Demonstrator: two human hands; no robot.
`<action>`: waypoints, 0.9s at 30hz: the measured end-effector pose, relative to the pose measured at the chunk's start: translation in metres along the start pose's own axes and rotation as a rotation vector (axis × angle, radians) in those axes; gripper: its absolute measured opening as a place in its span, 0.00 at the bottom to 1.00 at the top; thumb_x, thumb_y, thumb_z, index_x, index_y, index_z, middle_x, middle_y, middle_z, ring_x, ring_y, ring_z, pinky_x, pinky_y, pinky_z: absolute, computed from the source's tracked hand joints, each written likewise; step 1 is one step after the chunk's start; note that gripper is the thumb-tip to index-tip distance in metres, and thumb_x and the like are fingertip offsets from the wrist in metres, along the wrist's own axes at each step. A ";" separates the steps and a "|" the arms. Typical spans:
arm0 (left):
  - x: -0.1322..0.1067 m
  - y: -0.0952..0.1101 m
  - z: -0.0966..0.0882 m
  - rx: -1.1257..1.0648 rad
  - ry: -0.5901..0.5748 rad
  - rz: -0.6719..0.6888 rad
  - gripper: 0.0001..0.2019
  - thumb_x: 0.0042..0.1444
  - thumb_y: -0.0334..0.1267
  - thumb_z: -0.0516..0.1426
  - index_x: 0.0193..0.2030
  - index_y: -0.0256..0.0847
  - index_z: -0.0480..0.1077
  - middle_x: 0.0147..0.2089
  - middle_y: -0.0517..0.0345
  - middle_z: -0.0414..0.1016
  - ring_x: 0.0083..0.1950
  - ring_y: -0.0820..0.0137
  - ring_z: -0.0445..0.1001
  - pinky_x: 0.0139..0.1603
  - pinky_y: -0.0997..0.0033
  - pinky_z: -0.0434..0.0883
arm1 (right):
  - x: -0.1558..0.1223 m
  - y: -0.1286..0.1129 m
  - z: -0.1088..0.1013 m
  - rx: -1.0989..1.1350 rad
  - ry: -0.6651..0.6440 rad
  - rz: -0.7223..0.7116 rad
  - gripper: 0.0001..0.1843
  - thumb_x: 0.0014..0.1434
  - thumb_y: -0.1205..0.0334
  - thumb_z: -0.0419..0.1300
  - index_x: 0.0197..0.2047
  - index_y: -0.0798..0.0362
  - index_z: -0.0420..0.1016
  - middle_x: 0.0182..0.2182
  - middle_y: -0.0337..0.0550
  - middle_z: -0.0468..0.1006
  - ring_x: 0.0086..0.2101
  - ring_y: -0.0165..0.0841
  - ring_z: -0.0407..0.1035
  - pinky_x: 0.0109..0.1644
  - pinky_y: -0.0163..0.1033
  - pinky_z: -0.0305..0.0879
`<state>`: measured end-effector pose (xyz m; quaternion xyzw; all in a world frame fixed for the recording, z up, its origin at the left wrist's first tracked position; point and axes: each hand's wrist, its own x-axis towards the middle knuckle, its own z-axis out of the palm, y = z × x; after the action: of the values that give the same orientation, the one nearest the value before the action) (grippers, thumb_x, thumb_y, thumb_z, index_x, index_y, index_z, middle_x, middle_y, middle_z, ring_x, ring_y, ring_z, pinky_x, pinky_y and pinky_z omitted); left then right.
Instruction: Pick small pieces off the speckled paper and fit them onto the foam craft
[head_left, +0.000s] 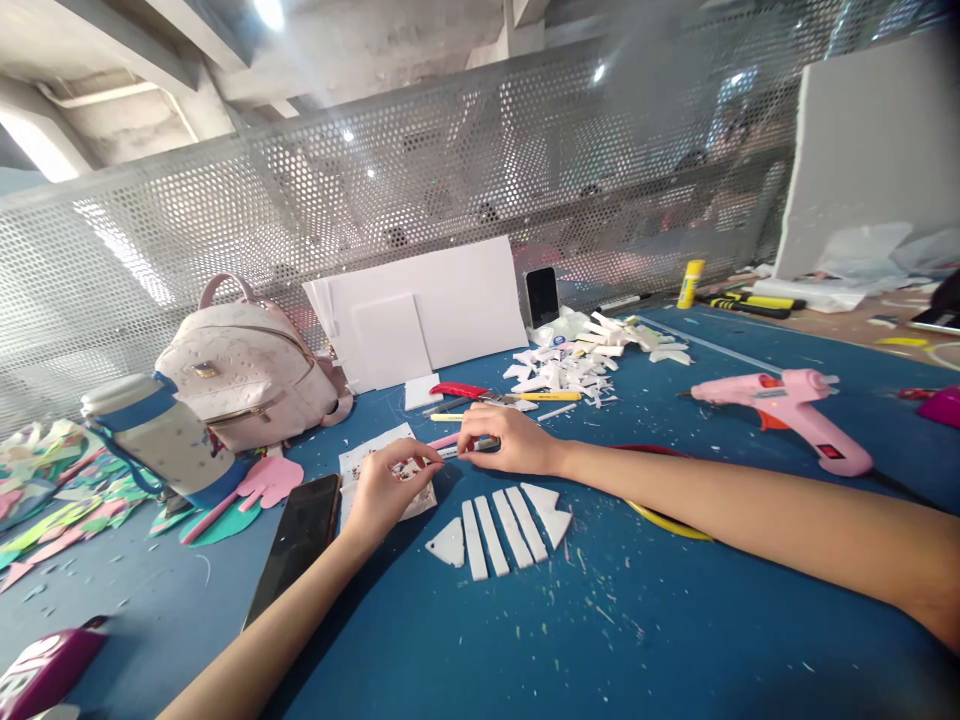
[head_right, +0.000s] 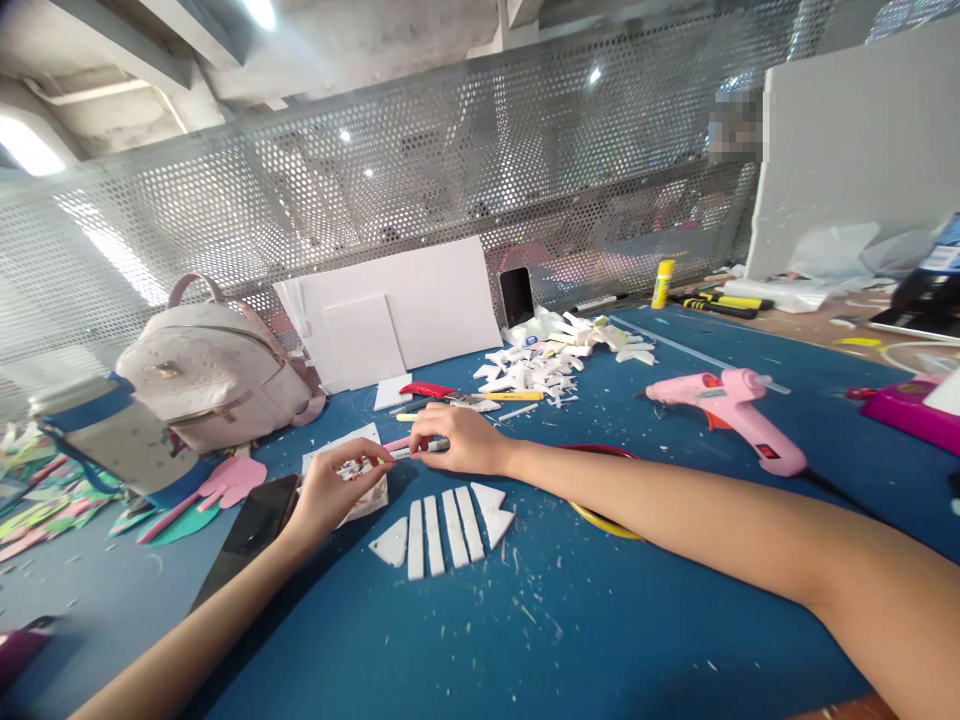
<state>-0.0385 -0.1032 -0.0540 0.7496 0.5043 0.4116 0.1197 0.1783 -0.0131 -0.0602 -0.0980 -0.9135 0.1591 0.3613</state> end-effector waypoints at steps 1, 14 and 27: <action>0.000 0.001 0.000 -0.007 -0.005 0.005 0.04 0.55 0.37 0.60 0.32 0.44 0.77 0.34 0.58 0.80 0.33 0.68 0.74 0.37 0.70 0.70 | 0.000 0.000 0.000 -0.002 0.000 -0.004 0.03 0.61 0.65 0.60 0.34 0.52 0.75 0.31 0.40 0.74 0.35 0.32 0.67 0.46 0.39 0.63; 0.001 -0.001 0.004 -0.023 -0.006 -0.017 0.03 0.56 0.35 0.61 0.36 0.44 0.77 0.34 0.59 0.80 0.35 0.68 0.76 0.40 0.69 0.70 | -0.001 0.004 0.002 0.011 -0.032 -0.010 0.06 0.61 0.59 0.62 0.40 0.52 0.76 0.31 0.40 0.74 0.36 0.32 0.67 0.42 0.36 0.63; 0.006 0.007 0.009 -0.169 0.095 -0.048 0.06 0.54 0.35 0.61 0.36 0.41 0.67 0.31 0.60 0.74 0.33 0.71 0.74 0.38 0.71 0.70 | 0.000 0.006 0.003 -0.009 0.034 0.047 0.01 0.59 0.66 0.61 0.35 0.53 0.73 0.31 0.39 0.74 0.35 0.31 0.67 0.41 0.36 0.63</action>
<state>-0.0264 -0.0992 -0.0526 0.7043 0.4906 0.4847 0.1684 0.1766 -0.0082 -0.0638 -0.1238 -0.9054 0.1617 0.3726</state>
